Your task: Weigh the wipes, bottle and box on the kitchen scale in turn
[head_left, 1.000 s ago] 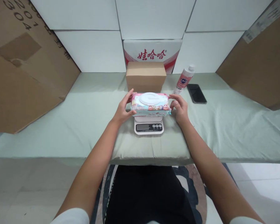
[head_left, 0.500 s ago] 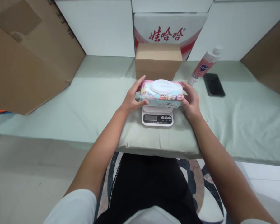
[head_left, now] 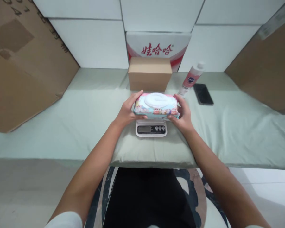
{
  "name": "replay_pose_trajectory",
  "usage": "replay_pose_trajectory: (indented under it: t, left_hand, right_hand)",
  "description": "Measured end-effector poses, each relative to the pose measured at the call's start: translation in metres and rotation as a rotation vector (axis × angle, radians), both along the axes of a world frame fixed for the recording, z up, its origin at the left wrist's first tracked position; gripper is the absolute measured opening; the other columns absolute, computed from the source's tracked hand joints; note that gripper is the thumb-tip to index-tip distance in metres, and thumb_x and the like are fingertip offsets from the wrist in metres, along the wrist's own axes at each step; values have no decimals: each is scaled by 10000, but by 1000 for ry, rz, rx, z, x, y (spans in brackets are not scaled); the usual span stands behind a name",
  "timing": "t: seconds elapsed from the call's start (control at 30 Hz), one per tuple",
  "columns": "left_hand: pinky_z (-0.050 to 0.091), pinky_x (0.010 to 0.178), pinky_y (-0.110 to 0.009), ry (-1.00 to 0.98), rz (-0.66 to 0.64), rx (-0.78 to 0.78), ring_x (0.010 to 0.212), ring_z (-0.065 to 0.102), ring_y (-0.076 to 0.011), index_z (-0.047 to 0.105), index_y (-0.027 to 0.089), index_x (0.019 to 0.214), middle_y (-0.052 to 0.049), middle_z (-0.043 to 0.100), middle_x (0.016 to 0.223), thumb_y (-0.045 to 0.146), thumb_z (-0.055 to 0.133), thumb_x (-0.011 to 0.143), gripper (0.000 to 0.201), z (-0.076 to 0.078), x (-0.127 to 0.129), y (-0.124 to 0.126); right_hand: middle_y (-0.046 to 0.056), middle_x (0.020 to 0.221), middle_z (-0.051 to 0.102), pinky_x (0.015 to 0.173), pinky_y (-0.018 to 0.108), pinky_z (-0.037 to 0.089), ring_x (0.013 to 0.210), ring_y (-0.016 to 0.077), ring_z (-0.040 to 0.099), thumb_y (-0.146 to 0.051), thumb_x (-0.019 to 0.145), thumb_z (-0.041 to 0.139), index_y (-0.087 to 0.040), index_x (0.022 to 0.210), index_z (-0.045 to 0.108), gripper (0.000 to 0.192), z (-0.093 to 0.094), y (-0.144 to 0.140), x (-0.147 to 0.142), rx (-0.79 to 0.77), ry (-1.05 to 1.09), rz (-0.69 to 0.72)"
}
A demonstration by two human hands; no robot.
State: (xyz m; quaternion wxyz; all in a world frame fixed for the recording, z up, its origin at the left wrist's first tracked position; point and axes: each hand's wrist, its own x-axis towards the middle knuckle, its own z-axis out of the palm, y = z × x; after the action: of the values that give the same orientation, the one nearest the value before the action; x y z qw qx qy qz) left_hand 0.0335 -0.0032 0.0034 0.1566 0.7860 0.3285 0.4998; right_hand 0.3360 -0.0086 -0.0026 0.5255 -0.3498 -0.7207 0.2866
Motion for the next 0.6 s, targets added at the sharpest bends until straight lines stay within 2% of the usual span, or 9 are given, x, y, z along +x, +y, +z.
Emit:
replay_pose_trajectory:
  t: [0.13,0.27,0.33,0.4,0.5,0.57,0.6]
  left_hand:
    - [537,1124,-474,96,-75,14,1356,640,-367,447,261,1625,-169,631,1499,846,785,680,1161,22,37,-2]
    - [565,1010,-413,445,-178,-137,1306,655,-363,438,250,1622,-178,632,1479,747,810,754,1067,55,107,0]
    - [553,952,-392,614,-233,-168,1251,668,-351,449,242,1611,-164,665,1411,652,830,793,991,65,148,7]
    - [530,968,-386,701,-269,-176,1287,644,-345,427,225,1624,-160,671,1406,601,831,814,980,67,188,18]
    - [495,1067,-416,725,-256,-182,1414,569,-340,388,217,1648,-172,606,1548,534,796,870,934,62,237,34]
    - [463,1132,-441,726,-212,-176,1472,525,-330,401,231,1641,-161,560,1619,435,780,900,857,59,251,39]
    - [449,1153,-446,719,-193,-162,1488,513,-323,418,235,1632,-153,556,1628,401,772,909,822,59,250,39]
  right_hand:
    - [178,1580,558,1030,463,652,1340,372,682,-713,749,849,-291,1618,431,1052,14,-32,42,15,-43,-67]
    - [156,1556,587,932,419,678,1260,340,722,-562,803,870,-323,1604,478,923,21,-66,116,-32,-132,-231]
    - [149,1505,630,861,411,688,1190,332,748,-532,810,866,-324,1572,527,859,18,-76,153,-80,-175,-327]
    - [149,1477,651,816,431,691,1136,341,764,-537,802,860,-330,1536,571,816,13,-79,183,-112,-204,-424]
    - [150,1485,648,850,509,685,1129,373,763,-582,798,829,-344,1508,596,784,6,-72,217,-141,-220,-534]
    - [155,1494,646,918,582,661,1172,405,743,-622,802,796,-340,1521,583,801,4,-65,231,-181,-264,-564]
    - [162,1503,641,948,621,643,1210,427,724,-642,802,778,-334,1533,572,819,5,-63,235,-197,-306,-571]
